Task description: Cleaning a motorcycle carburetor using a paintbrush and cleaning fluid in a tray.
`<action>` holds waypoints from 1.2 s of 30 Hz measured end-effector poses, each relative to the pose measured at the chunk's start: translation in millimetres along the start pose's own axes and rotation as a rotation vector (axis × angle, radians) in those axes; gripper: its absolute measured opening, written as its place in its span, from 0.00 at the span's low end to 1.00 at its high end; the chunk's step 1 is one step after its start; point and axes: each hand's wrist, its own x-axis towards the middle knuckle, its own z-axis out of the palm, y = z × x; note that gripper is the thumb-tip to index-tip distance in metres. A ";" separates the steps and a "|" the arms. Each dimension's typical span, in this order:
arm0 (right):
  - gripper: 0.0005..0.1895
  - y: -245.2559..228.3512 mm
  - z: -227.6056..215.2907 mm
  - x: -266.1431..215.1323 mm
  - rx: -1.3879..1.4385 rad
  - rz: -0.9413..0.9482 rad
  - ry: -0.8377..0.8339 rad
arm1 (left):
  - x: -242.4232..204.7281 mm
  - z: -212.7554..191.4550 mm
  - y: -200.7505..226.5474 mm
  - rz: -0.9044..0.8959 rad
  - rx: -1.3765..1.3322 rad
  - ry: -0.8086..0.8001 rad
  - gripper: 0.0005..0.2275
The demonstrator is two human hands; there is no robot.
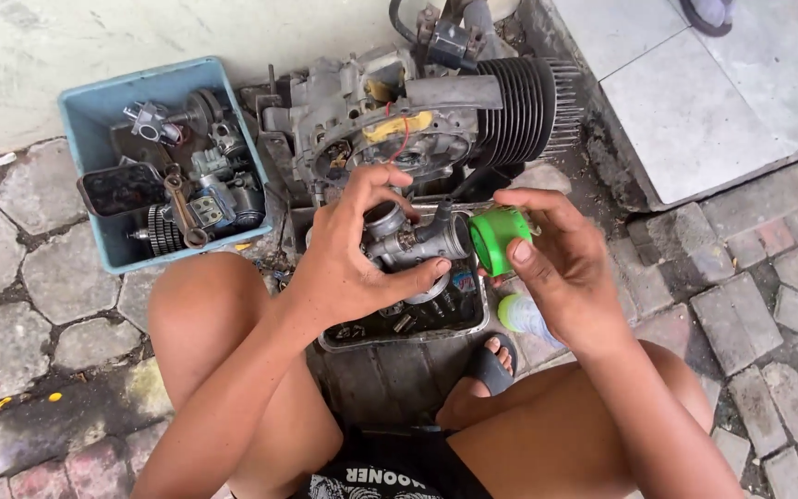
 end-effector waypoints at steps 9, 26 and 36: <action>0.25 -2.7 1.7 -1.0 -0.544 -0.103 -0.139 | -6.0 -6.7 2.5 -0.145 -0.121 -0.126 0.29; 0.22 10.0 7.0 8.5 -0.675 0.076 -0.075 | -2.0 -5.9 -4.0 -0.274 -0.224 -0.190 0.24; 0.20 18.9 5.9 4.3 -0.425 0.130 -0.090 | -2.5 -2.4 -7.3 -0.485 -0.141 -0.102 0.20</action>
